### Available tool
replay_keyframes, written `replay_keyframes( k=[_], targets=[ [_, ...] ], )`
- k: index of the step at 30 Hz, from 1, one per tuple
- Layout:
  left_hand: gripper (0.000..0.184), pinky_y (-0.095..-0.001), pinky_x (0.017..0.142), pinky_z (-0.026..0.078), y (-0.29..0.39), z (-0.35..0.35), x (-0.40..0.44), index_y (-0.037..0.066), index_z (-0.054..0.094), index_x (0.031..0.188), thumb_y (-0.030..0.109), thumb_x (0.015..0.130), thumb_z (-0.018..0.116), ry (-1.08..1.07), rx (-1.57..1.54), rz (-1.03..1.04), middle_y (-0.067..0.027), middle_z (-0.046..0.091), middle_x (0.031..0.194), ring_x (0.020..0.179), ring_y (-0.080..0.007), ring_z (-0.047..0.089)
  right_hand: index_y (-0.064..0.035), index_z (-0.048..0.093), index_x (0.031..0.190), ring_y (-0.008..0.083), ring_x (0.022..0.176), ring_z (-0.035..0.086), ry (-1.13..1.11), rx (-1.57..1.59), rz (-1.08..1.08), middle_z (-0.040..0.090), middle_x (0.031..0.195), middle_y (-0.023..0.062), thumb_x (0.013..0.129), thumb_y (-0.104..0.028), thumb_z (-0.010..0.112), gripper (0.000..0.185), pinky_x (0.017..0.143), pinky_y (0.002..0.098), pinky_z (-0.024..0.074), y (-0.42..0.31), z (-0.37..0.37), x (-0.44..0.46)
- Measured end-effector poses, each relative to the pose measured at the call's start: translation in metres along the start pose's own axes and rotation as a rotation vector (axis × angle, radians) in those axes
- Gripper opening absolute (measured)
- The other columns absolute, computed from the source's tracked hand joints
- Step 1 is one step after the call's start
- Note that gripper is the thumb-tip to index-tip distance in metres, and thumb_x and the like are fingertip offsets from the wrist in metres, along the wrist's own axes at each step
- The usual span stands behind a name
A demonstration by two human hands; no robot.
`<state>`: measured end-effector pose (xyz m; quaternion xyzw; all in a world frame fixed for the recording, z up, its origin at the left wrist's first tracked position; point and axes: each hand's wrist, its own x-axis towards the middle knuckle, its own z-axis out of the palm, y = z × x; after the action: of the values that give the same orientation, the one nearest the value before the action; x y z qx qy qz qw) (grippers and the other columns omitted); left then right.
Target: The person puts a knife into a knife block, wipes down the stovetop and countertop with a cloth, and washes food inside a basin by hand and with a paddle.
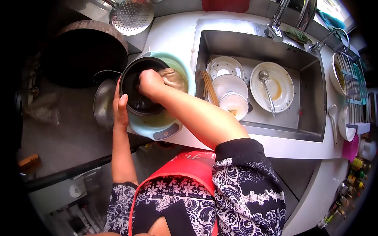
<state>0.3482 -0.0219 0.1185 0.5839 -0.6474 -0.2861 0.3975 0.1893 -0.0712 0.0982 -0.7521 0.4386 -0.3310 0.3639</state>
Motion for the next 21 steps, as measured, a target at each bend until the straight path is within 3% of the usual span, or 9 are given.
replay_keyframes(
  k=[1, 3, 4, 12, 13, 14, 16, 19, 21],
  targets=[
    [0.066, -0.0345, 0.096, 0.033, -0.001, 0.000, 0.000, 0.012, 0.041, 0.136, 0.035, 0.074, 0.045, 0.029, 0.023, 0.025, -0.0142, 0.051, 0.121, 0.105, -0.0220, 0.045, -0.0030, 0.068, 0.079, 0.0346, 0.080, 0.064, 0.034, 0.032, 0.025, 0.064, 0.080, 0.0205, 0.064, -0.009, 0.063, 0.016, 0.073, 0.0403, 0.0515, 0.001, 0.000, 0.003],
    [0.070, -0.0336, 0.101, 0.028, 0.002, 0.000, 0.000, 0.005, 0.036, 0.137, 0.039, 0.076, 0.046, 0.014, 0.005, 0.002, -0.0143, 0.045, 0.129, 0.116, -0.0224, 0.040, -0.0046, 0.068, 0.078, 0.0352, 0.080, 0.063, 0.145, 0.010, -0.039, 0.064, 0.080, 0.0205, 0.063, -0.007, 0.062, 0.016, 0.073, 0.0404, 0.0512, -0.016, -0.011, -0.008],
    [0.076, -0.0328, 0.106, 0.023, 0.003, 0.001, 0.000, -0.002, 0.032, 0.137, 0.043, 0.077, 0.047, 0.000, -0.018, -0.020, -0.0144, 0.039, 0.137, 0.127, -0.0228, 0.035, -0.0055, 0.068, 0.078, 0.0351, 0.079, 0.063, 0.082, 0.036, -0.074, 0.064, 0.079, 0.0203, 0.062, -0.007, 0.062, 0.017, 0.073, 0.0406, 0.0509, -0.021, -0.017, -0.010],
    [0.071, -0.0339, 0.103, 0.027, 0.000, 0.002, -0.001, 0.003, 0.037, 0.136, 0.041, 0.077, 0.045, 0.030, -0.075, -0.047, -0.0146, 0.045, 0.131, 0.119, -0.0232, 0.041, -0.0094, 0.070, 0.085, 0.0285, 0.086, 0.065, -0.291, -0.260, -0.360, 0.067, 0.088, 0.0117, 0.072, -0.013, 0.059, 0.018, 0.076, 0.0371, 0.0506, -0.001, -0.005, 0.001],
    [0.067, -0.0348, 0.100, 0.030, 0.000, 0.003, -0.001, 0.008, 0.042, 0.135, 0.040, 0.076, 0.043, 0.061, -0.029, -0.063, -0.0139, 0.051, 0.127, 0.112, -0.0232, 0.045, -0.0116, 0.071, 0.087, 0.0261, 0.089, 0.065, -0.286, -0.252, -0.339, 0.068, 0.092, 0.0096, 0.073, -0.012, 0.059, 0.018, 0.078, 0.0352, 0.0504, 0.005, 0.000, 0.007],
    [0.067, -0.0348, 0.100, 0.030, 0.000, 0.004, 0.000, 0.008, 0.042, 0.135, 0.040, 0.076, 0.043, 0.062, -0.030, -0.059, -0.0139, 0.051, 0.127, 0.112, -0.0232, 0.045, -0.0103, 0.071, 0.085, 0.0283, 0.087, 0.065, -0.542, -0.383, -0.132, 0.067, 0.090, 0.0120, 0.071, -0.011, 0.061, 0.017, 0.076, 0.0363, 0.0508, -0.008, 0.000, 0.025],
    [0.068, -0.0347, 0.100, 0.030, 0.000, 0.006, 0.001, 0.009, 0.041, 0.136, 0.041, 0.076, 0.044, 0.083, 0.016, 0.024, -0.0147, 0.050, 0.127, 0.113, -0.0236, 0.044, -0.0030, 0.068, 0.081, 0.0326, 0.079, 0.064, -0.353, -0.062, 0.018, 0.065, 0.079, 0.0191, 0.068, -0.010, 0.062, 0.016, 0.071, 0.0384, 0.0508, -0.005, 0.003, 0.026],
    [0.069, -0.0340, 0.100, 0.029, -0.001, 0.006, 0.001, 0.010, 0.041, 0.136, 0.042, 0.076, 0.045, 0.076, 0.019, 0.031, -0.0151, 0.049, 0.128, 0.113, -0.0236, 0.044, -0.0026, 0.068, 0.083, 0.0346, 0.078, 0.064, -0.249, -0.023, -0.087, 0.064, 0.079, 0.0207, 0.068, -0.011, 0.062, 0.018, 0.071, 0.0395, 0.0510, -0.004, 0.031, 0.031],
    [0.069, -0.0338, 0.102, 0.027, -0.005, 0.005, 0.001, 0.009, 0.041, 0.136, 0.043, 0.076, 0.044, 0.072, -0.021, -0.002, -0.0138, 0.048, 0.130, 0.115, -0.0240, 0.043, -0.0056, 0.070, 0.083, 0.0332, 0.085, 0.064, -0.371, -0.076, -0.075, 0.066, 0.085, 0.0185, 0.067, -0.012, 0.062, 0.019, 0.077, 0.0382, 0.0507, -0.006, 0.033, 0.027]
  ],
)
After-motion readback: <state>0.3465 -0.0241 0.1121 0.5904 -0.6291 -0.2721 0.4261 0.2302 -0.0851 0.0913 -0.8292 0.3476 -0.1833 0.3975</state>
